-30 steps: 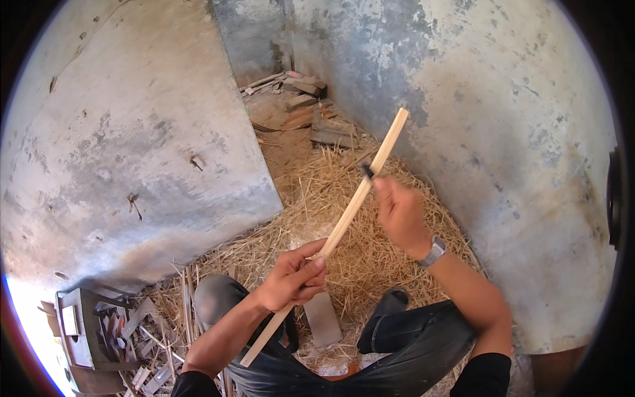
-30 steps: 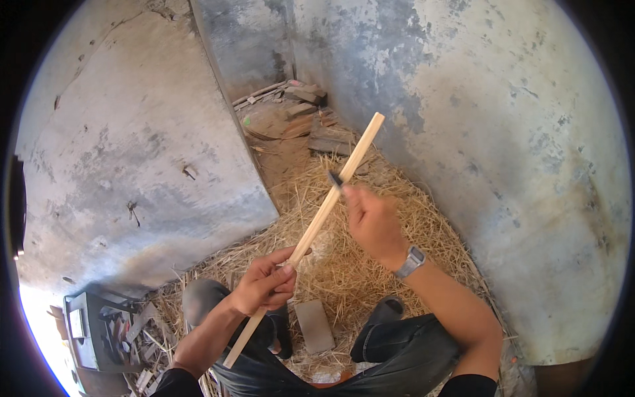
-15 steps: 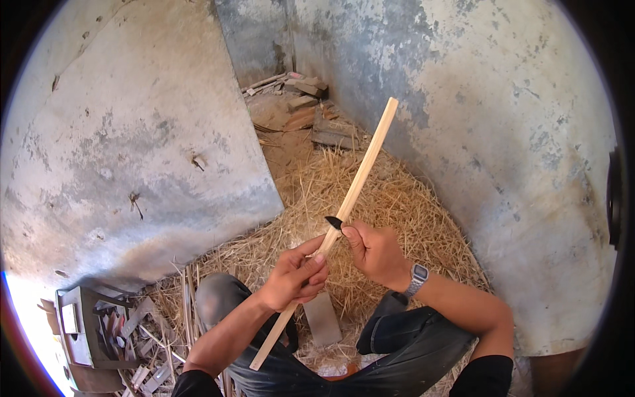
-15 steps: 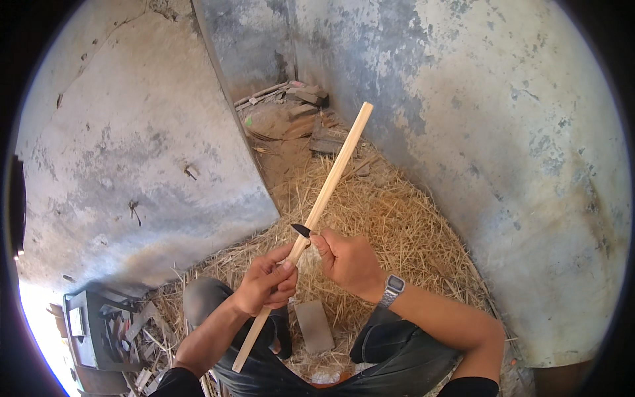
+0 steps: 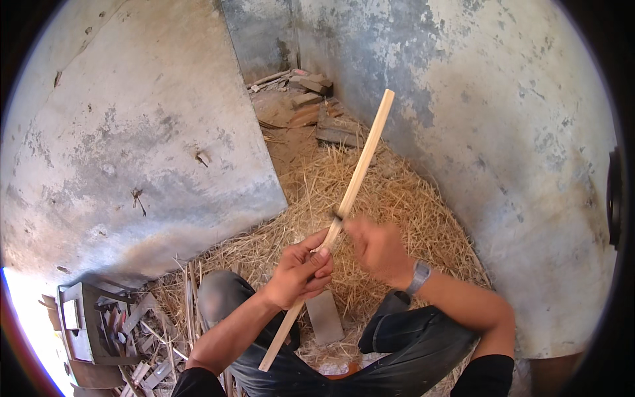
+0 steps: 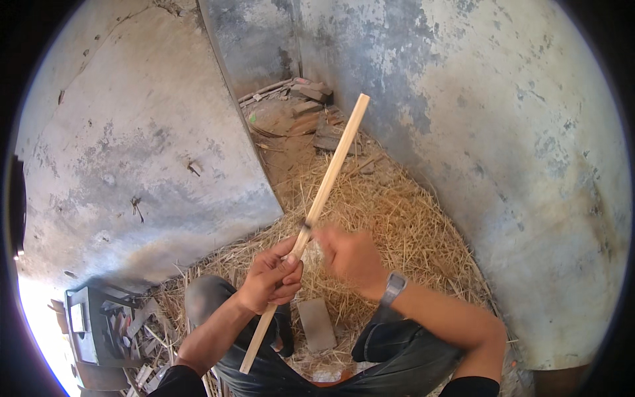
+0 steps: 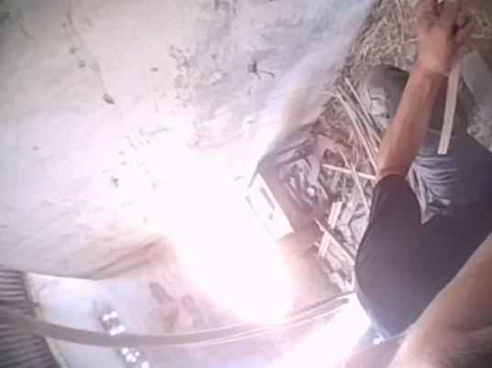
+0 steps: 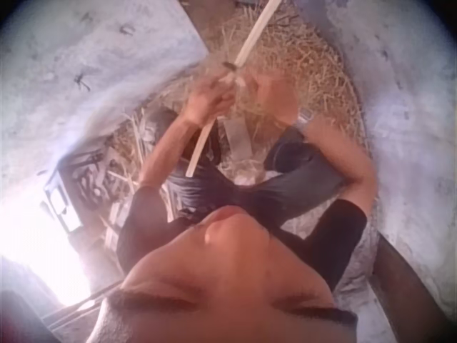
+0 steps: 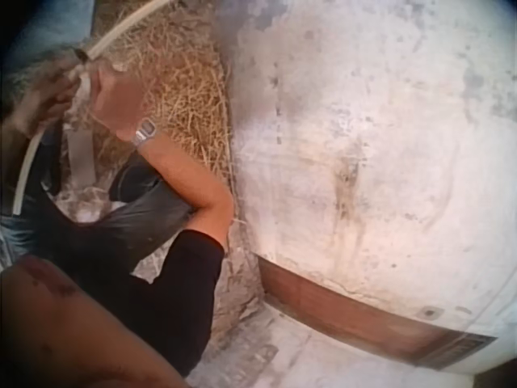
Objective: The person scrapes a thin wooden stick using a small knife to remove shavings while sitting on a straw-covered floor.
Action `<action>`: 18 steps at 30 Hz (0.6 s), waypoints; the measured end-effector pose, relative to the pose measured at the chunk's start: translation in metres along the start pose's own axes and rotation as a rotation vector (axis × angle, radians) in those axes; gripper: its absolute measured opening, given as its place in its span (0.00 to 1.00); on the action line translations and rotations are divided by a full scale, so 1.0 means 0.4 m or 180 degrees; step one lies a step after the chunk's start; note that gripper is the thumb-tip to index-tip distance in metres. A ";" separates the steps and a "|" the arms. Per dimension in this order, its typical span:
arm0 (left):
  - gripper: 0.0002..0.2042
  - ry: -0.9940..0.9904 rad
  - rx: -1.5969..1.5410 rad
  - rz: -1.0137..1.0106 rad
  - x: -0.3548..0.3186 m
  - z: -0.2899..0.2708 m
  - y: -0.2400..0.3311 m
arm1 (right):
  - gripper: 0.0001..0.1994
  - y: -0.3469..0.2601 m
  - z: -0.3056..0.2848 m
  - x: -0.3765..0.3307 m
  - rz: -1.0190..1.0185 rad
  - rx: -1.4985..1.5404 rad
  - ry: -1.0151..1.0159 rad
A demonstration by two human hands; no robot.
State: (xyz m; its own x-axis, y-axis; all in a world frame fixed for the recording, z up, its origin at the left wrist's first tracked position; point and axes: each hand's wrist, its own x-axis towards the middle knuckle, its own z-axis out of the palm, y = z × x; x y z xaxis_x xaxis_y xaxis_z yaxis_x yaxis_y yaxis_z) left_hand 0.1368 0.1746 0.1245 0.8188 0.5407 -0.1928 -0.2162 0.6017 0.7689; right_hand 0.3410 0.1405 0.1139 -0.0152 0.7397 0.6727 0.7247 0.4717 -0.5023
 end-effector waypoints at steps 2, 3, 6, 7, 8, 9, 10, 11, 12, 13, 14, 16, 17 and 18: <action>0.23 0.0031 0.0177 0.0116 0.000 -0.023 -0.009 | 0.15 -0.023 -0.001 0.013 -0.0056 -0.0017 -0.0133; 0.23 0.0046 0.0266 0.0174 -0.001 -0.032 -0.011 | 0.15 -0.031 -0.001 0.019 -0.0084 -0.0025 -0.0198; 0.22 0.0027 0.0167 0.0190 0.000 -0.008 -0.006 | 0.14 0.035 -0.034 0.060 0.0802 -0.0305 -0.0394; 0.23 0.0020 0.0210 0.0166 0.002 -0.011 -0.008 | 0.14 0.020 -0.026 0.045 0.0664 -0.0210 -0.0439; 0.23 0.0019 0.0265 0.0129 0.003 -0.020 -0.014 | 0.14 -0.008 -0.005 0.009 0.0535 -0.0103 -0.0475; 0.23 0.0019 0.0320 0.0093 0.004 -0.025 -0.017 | 0.14 -0.023 0.006 -0.009 0.0406 0.0004 -0.0510; 0.23 0.0022 0.0240 0.0105 0.007 -0.024 -0.014 | 0.13 -0.010 -0.003 0.008 0.0517 -0.0069 -0.0487; 0.24 0.0059 0.0150 0.0112 0.002 -0.019 -0.011 | 0.13 0.009 -0.017 0.036 0.0632 -0.0113 -0.0484; 0.24 0.0096 0.0060 0.0120 -0.003 -0.018 -0.010 | 0.13 0.018 -0.023 0.051 0.0747 -0.0157 -0.0482; 0.24 0.0099 0.0025 0.0122 -0.006 -0.020 -0.013 | 0.12 0.001 -0.012 0.035 0.0672 -0.0043 -0.0536; 0.24 0.0079 0.0007 0.0118 -0.001 -0.017 -0.013 | 0.12 -0.023 -0.001 0.007 0.0602 0.0056 -0.0564; 0.24 0.0024 -0.0010 0.0123 0.001 -0.020 -0.012 | 0.11 -0.027 0.004 -0.005 0.0412 0.0202 -0.0523; 0.24 -0.0012 -0.0010 0.0131 -0.001 -0.027 -0.013 | 0.11 -0.013 0.005 0.001 0.0294 0.0248 -0.0453; 0.24 -0.0049 -0.0009 0.0137 -0.002 -0.030 -0.012 | 0.10 -0.004 0.006 0.006 0.0175 0.0292 -0.0382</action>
State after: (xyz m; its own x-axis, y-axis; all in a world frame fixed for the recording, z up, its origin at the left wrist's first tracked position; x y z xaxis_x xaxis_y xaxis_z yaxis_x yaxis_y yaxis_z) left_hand 0.1310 0.1783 0.1135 0.8168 0.5571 -0.1501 -0.2530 0.5797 0.7746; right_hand 0.3380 0.1426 0.1151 -0.0634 0.8152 0.5757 0.6609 0.4665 -0.5878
